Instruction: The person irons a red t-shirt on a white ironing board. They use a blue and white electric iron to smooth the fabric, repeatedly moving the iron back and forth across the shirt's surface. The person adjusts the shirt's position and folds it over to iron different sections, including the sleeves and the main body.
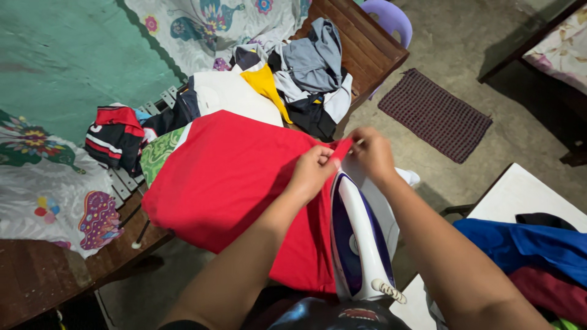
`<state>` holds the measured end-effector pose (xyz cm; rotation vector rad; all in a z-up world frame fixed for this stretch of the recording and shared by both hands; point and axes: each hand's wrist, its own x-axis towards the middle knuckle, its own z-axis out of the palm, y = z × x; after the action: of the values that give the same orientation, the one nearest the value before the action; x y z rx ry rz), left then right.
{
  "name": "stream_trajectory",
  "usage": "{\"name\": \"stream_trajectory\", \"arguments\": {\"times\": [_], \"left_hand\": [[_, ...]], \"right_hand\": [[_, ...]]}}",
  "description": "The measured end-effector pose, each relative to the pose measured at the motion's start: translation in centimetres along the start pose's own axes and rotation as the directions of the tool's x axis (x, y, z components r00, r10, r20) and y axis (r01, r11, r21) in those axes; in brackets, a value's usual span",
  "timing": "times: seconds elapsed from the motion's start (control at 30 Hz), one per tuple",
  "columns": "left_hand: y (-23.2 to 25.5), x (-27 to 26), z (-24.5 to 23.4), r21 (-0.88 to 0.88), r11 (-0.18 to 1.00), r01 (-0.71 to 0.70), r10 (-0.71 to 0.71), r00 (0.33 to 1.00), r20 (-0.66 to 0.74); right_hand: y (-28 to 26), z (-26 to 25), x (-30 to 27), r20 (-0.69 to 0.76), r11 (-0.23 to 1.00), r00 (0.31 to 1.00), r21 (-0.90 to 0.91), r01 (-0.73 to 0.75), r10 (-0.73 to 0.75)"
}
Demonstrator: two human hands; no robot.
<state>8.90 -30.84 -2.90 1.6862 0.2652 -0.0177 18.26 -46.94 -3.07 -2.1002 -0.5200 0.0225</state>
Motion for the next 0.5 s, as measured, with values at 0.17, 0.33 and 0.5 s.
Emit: {"name": "stream_trajectory", "arguments": {"times": [0.17, 0.33, 0.5], "left_hand": [[3.8, -3.4, -0.2, 0.573, 0.814, -0.101, 0.090, 0.995, 0.047], [3.5, -5.1, 1.0, 0.522, 0.831, -0.194, 0.189, 0.980, 0.064], [-0.2, -2.3, 1.3, 0.293, 0.911, -0.291, 0.266, 0.956, 0.122]], "right_hand": [[-0.7, -1.3, 0.7, -0.020, 0.869, 0.968, 0.445, -0.216, 0.250], [3.2, -2.7, 0.1, -0.168, 0.895, 0.965, 0.433, -0.113, 0.202], [3.8, -5.1, -2.7, -0.213, 0.946, 0.928, 0.175, -0.272, 0.306]]}}
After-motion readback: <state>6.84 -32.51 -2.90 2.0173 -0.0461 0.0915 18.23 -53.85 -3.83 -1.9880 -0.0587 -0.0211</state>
